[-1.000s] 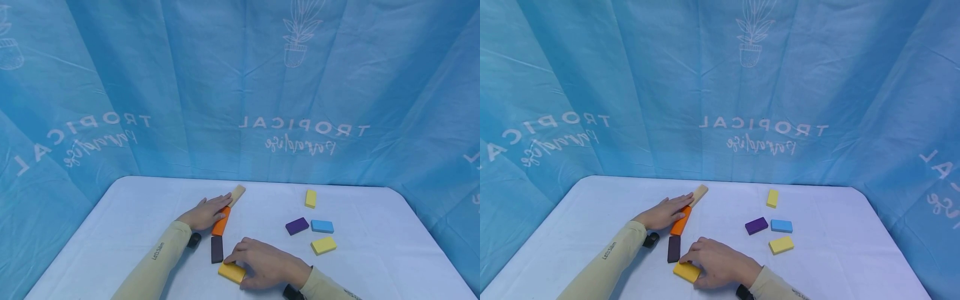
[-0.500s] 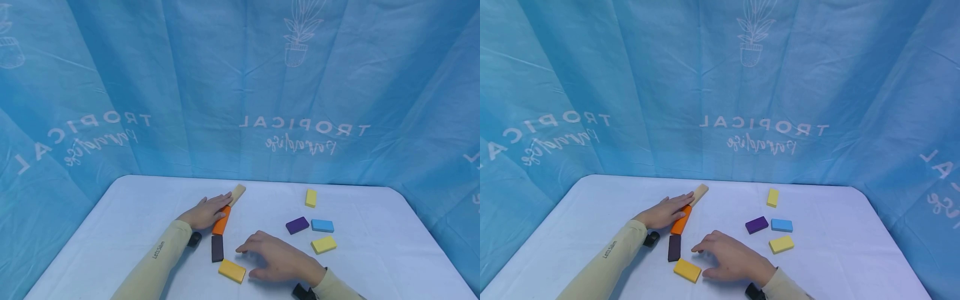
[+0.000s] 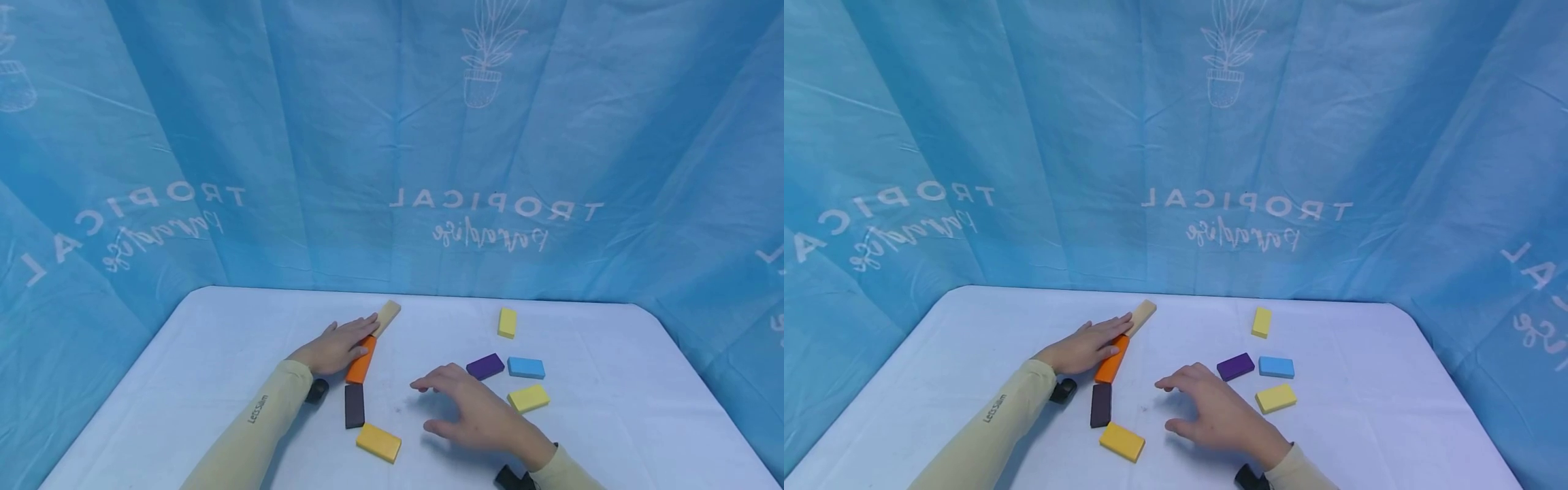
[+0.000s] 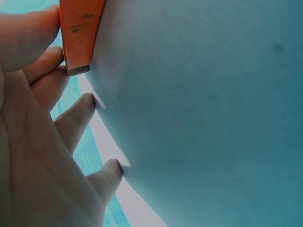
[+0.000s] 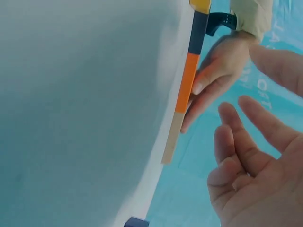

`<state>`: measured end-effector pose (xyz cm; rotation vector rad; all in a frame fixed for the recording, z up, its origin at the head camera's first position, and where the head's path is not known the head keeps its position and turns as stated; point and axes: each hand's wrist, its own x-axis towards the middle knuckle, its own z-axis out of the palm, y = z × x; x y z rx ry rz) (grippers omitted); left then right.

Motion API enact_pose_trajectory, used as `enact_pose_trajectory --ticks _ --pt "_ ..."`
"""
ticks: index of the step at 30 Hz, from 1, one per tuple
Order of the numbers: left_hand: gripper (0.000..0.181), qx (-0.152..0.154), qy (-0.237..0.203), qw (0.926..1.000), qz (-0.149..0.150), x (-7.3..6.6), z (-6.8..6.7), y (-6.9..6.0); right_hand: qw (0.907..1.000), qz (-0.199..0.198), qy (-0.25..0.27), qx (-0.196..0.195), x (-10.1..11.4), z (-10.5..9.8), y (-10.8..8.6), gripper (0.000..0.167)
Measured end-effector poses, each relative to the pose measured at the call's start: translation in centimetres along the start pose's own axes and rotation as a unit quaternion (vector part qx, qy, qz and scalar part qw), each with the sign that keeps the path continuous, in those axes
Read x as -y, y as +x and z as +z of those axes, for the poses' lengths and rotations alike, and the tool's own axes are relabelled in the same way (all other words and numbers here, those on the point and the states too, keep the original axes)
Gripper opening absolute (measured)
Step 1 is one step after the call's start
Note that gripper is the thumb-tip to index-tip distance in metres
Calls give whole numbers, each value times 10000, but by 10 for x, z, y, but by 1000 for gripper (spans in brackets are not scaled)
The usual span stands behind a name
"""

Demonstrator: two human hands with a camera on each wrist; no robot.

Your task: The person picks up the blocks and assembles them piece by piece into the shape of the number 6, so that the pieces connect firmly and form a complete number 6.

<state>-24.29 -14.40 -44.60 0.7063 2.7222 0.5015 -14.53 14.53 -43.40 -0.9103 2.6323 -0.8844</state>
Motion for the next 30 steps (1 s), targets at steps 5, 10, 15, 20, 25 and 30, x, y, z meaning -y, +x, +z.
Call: enact_pose_trajectory --ticks 5,10,15,20,25,30 --pt "57 10 -36 10000 53 0 -1 -1 9986 279 -53 -452 -5 -3 -5 48" --pt "57 15 -38 10000 82 1 -1 -1 9939 619 171 -894 -10 -6 -10 47" --pt "57 18 -44 9999 92 3 0 -1 9856 975 184 -1373 -16 -10 -15 46" --pt "57 6 -35 10000 86 4 1 -1 9784 1121 96 -1736 -23 -16 -20 48" --pt "58 -9 -47 9999 114 4 1 0 9728 1239 -6 -1959 -29 -19 -23 50" --pt "57 -22 -46 9999 118 4 1 -1 9670 1291 -75 -2193 -37 -22 -25 50"
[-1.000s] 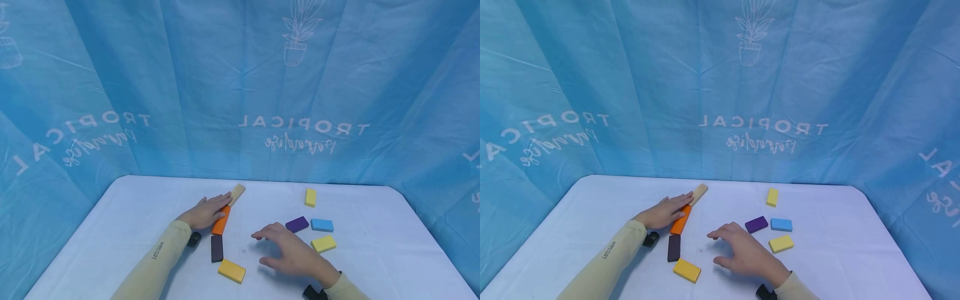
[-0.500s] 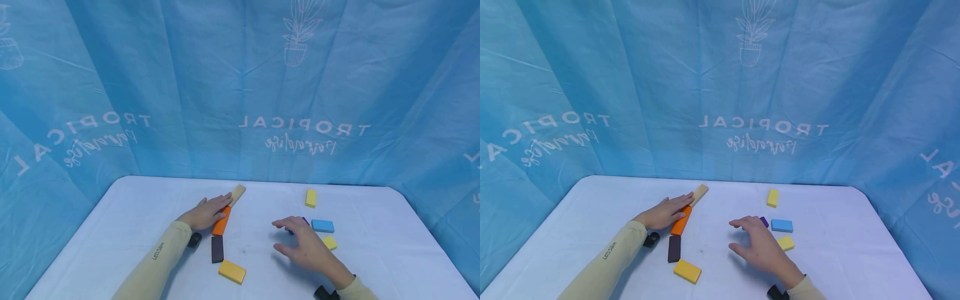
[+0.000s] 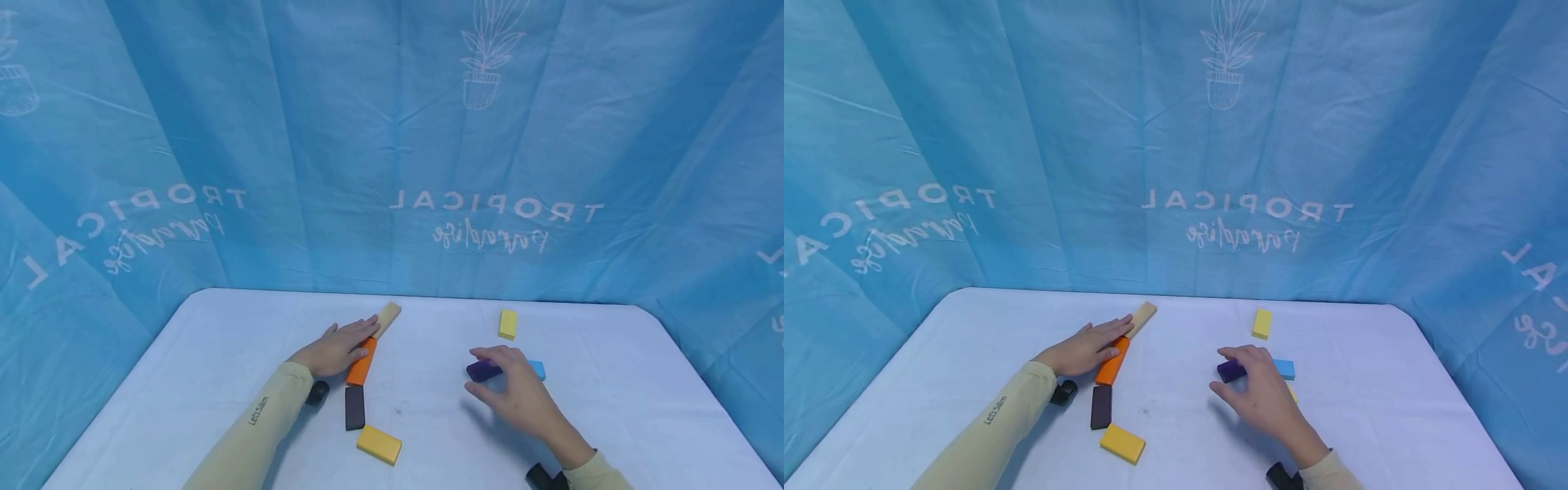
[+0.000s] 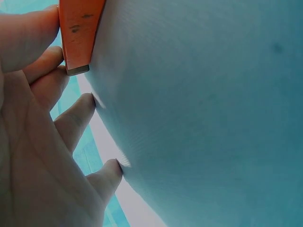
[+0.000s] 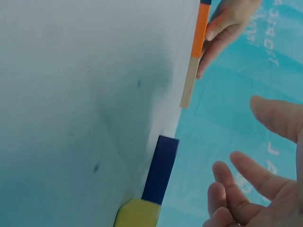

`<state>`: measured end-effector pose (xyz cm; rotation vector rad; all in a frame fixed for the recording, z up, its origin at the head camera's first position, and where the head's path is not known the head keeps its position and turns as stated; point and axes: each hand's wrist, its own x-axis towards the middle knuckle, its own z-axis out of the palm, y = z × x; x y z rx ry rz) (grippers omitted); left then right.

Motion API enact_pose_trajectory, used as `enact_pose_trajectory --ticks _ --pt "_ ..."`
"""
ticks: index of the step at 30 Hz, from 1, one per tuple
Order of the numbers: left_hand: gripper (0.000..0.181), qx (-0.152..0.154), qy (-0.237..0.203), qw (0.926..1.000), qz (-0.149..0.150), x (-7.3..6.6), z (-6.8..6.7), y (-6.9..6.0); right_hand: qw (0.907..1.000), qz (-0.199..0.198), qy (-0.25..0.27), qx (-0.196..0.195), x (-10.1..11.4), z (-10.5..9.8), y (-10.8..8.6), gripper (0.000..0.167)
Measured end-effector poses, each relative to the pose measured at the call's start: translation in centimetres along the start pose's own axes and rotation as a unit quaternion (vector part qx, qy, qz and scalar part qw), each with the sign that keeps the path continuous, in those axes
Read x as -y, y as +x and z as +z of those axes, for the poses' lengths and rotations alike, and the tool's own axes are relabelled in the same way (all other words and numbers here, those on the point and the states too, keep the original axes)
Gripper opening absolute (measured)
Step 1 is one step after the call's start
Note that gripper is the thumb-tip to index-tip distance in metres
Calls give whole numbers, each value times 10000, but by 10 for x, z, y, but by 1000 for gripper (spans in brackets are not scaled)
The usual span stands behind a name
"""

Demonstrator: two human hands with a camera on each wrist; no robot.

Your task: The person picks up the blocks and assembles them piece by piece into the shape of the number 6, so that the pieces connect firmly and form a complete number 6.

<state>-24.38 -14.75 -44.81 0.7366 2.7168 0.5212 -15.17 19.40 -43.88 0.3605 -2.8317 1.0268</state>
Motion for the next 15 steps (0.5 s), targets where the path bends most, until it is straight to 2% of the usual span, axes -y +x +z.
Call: enact_pose_trajectory --ticks 6,15 --pt "57 16 -24 10000 3 -1 -1 -1 9997 35 -130 -186 -7 -4 2 51" --pt "57 13 -18 10000 51 0 -1 0 9992 289 -217 -169 -11 -8 7 53"
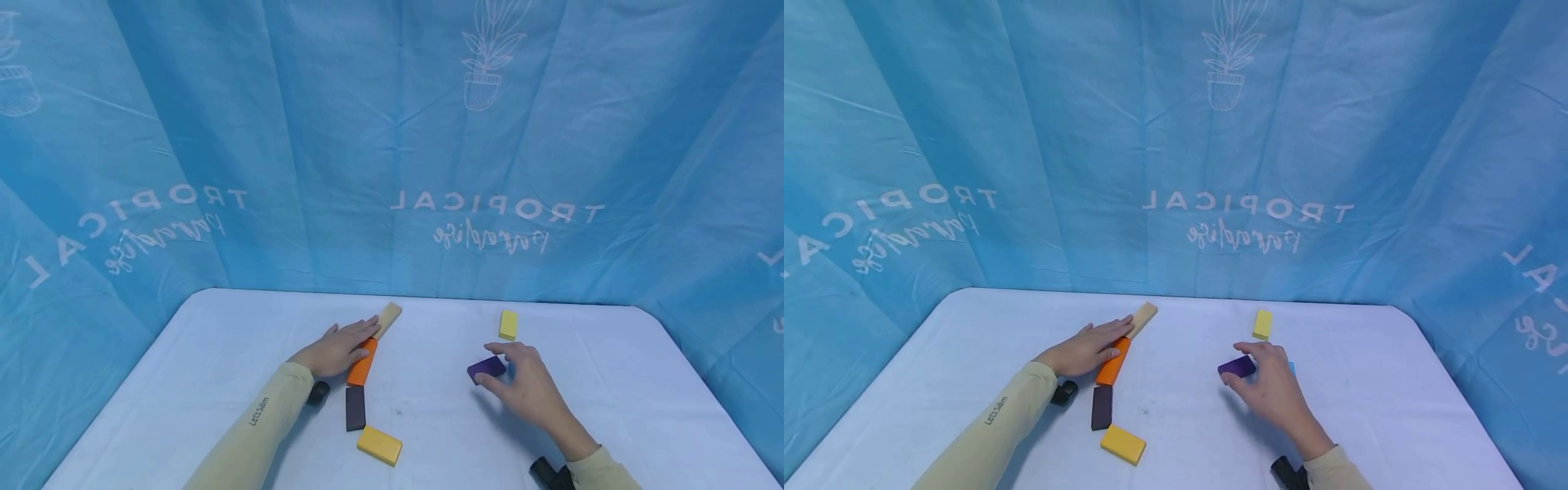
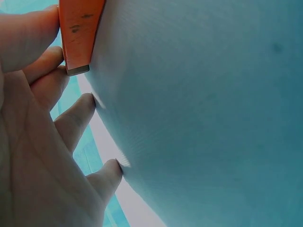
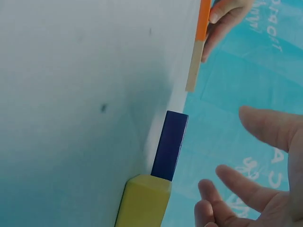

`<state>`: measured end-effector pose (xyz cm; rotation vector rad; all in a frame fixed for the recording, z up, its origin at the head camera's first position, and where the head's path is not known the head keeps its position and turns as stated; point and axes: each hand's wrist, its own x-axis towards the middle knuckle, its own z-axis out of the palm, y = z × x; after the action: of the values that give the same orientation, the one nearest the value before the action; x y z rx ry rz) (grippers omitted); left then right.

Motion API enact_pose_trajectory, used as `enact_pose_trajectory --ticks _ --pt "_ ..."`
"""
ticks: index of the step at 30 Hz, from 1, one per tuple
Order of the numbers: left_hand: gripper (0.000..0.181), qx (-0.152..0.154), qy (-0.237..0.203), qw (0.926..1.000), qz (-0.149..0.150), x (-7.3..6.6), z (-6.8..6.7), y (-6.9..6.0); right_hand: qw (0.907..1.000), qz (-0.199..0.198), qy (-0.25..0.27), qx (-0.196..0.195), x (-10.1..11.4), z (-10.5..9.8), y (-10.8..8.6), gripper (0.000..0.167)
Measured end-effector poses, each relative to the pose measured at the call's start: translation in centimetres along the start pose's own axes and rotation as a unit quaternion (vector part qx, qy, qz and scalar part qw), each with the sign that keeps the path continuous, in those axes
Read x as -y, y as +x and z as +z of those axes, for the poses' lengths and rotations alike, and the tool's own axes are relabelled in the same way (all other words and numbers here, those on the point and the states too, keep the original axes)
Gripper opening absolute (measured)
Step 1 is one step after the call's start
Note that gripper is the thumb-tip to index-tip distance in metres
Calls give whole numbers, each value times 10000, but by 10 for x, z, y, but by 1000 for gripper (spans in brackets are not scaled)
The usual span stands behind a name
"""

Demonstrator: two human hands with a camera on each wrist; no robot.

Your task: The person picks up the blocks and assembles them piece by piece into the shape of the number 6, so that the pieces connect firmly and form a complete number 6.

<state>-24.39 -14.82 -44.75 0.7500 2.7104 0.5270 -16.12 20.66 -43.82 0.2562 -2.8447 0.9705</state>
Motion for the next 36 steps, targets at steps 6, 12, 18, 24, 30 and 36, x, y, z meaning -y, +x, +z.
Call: enact_pose_trajectory --ticks 6,12,18,24,30,36 --pt "57 5 -43 10000 13 0 -1 -1 9989 385 -242 98 -1 0 4 58" --pt "57 -3 -27 10000 -2 -2 -2 -1 9956 776 -488 170 -3 0 8 66" --pt "57 1 12 10000 -44 -2 -2 0 9929 869 -757 296 -3 2 9 72" --pt "56 -30 -37 10000 -33 -1 -1 -2 9897 860 -1043 474 -4 4 10 79" --pt "56 -24 -30 10000 16 -1 1 -2 9839 819 -1422 710 -2 6 11 86" --pt "56 -26 -20 10000 11 -1 0 -1 9814 723 -1631 712 2 7 13 83"
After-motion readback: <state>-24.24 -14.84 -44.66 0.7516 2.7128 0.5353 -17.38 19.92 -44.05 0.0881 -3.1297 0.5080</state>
